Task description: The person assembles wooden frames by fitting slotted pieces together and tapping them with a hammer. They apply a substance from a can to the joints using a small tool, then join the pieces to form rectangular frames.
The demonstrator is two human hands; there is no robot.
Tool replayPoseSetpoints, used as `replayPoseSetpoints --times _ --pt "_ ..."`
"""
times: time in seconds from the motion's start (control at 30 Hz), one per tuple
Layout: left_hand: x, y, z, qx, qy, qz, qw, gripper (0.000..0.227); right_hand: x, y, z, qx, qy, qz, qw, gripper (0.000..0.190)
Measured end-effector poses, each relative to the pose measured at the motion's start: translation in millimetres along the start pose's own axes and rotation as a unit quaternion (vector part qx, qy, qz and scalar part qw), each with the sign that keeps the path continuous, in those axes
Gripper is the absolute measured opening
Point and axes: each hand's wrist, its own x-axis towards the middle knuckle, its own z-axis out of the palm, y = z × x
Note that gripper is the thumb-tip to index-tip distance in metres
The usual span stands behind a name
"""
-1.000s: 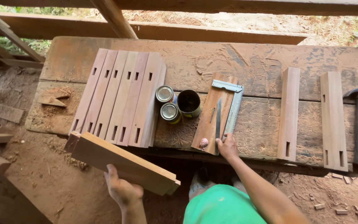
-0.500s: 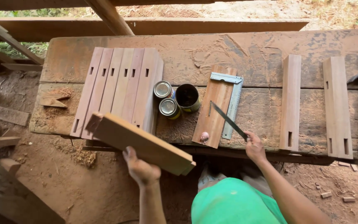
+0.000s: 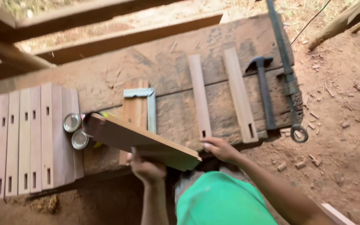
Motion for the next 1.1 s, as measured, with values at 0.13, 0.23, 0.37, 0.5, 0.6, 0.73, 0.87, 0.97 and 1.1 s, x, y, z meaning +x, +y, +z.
replayPoseSetpoints --times 0.13,0.23,0.37,0.5,0.6,0.73,0.87,0.97,1.1 --pt "-30 -79 64 0.028 0.079 -0.119 0.989 0.052 -69 61 -82 0.228 0.013 0.167 0.959 0.044" --pt "-30 -151 72 0.011 0.101 -0.187 0.977 0.043 -98 104 -123 0.374 0.073 0.171 0.909 0.046" --pt "-37 -200 78 -0.028 0.035 -0.206 0.977 0.047 -115 112 -153 0.43 0.135 0.167 0.877 0.045" --pt "-47 -208 109 0.009 -0.063 -0.236 0.97 0.059 -117 96 -167 0.357 0.135 0.094 0.92 0.048" --pt "-47 -217 122 0.029 -0.036 -0.264 0.963 0.072 -118 68 -174 0.326 0.162 0.056 0.93 0.049" --pt "-77 -193 178 0.205 -0.069 -0.11 0.97 0.033 -115 41 -168 0.086 0.23 -0.03 0.969 0.068" --pt "-85 -196 187 0.257 -0.076 -0.051 0.962 0.031 -101 14 -160 -0.26 0.327 -0.108 0.902 0.097" --pt "-101 -174 208 0.291 -0.116 -0.051 0.948 0.026 -96 -15 -156 -0.352 0.284 -0.094 0.887 0.118" --pt "-105 -166 199 0.28 -0.154 -0.077 0.944 0.023 -81 9 -154 -0.403 0.237 -0.021 0.883 0.129"
